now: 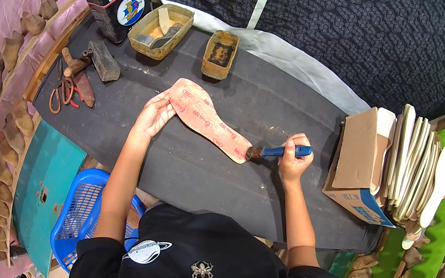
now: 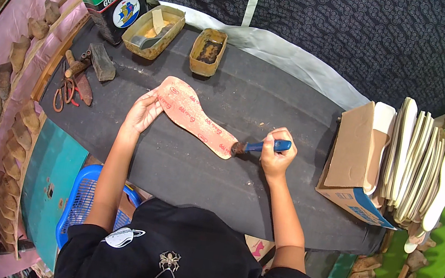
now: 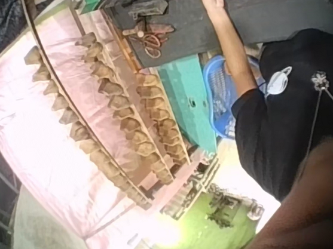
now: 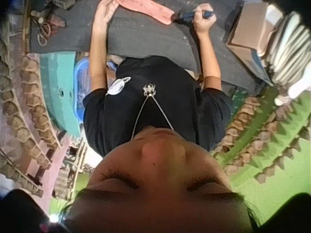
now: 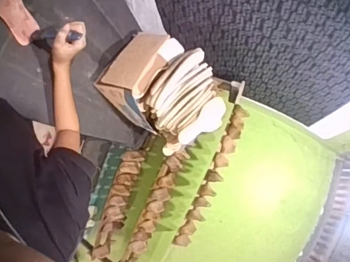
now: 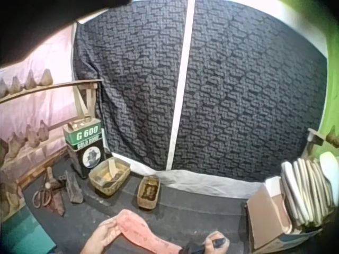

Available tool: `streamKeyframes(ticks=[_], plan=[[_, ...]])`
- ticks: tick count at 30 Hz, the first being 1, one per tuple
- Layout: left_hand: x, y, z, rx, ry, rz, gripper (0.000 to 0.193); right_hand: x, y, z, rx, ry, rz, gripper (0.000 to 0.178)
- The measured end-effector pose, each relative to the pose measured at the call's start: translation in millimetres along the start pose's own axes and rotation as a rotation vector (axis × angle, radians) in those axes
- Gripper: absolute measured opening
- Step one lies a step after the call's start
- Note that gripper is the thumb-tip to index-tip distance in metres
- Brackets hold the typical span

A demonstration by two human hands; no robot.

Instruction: The person takes shoe soles from a box, applies adhesive to their surfaces using a brush, and places the glued soles into a basket.

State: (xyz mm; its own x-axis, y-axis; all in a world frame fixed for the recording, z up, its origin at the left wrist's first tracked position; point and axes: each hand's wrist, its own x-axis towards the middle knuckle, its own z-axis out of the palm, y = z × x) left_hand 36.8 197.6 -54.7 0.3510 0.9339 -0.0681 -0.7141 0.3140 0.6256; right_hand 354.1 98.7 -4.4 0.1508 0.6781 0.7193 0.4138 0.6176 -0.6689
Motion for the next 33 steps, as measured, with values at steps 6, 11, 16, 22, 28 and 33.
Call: streamKeyframes(ticks=[6,11,16,22,28,33], plan=[[2.7,-0.5,-1.0,-0.009,-0.003,-0.004,0.037,6.9,-11.9,10.6,0.013,0.007,0.126,0.016],[2.4,0.8,0.3,-0.01,0.013,0.001,0.037,31.0,-1.7,13.0,-0.048,-0.067,0.033,0.017],[1.4,2.4,-5.3,-0.005,-0.043,-0.023,0.037,66.6,4.8,50.3,0.673,0.282,0.536,0.023],[-1.4,1.8,-7.3,0.038,-0.064,-0.038,0.044,103.2,24.6,109.7,0.752,0.253,0.464,0.026],[-1.3,0.5,-4.4,-0.015,-0.055,-0.043,0.04,118.4,50.6,145.3,0.674,0.102,0.432,0.021],[-1.0,0.9,-3.7,0.013,-0.036,-0.037,0.043,116.5,60.6,153.0,0.584,0.034,0.478,0.021]])
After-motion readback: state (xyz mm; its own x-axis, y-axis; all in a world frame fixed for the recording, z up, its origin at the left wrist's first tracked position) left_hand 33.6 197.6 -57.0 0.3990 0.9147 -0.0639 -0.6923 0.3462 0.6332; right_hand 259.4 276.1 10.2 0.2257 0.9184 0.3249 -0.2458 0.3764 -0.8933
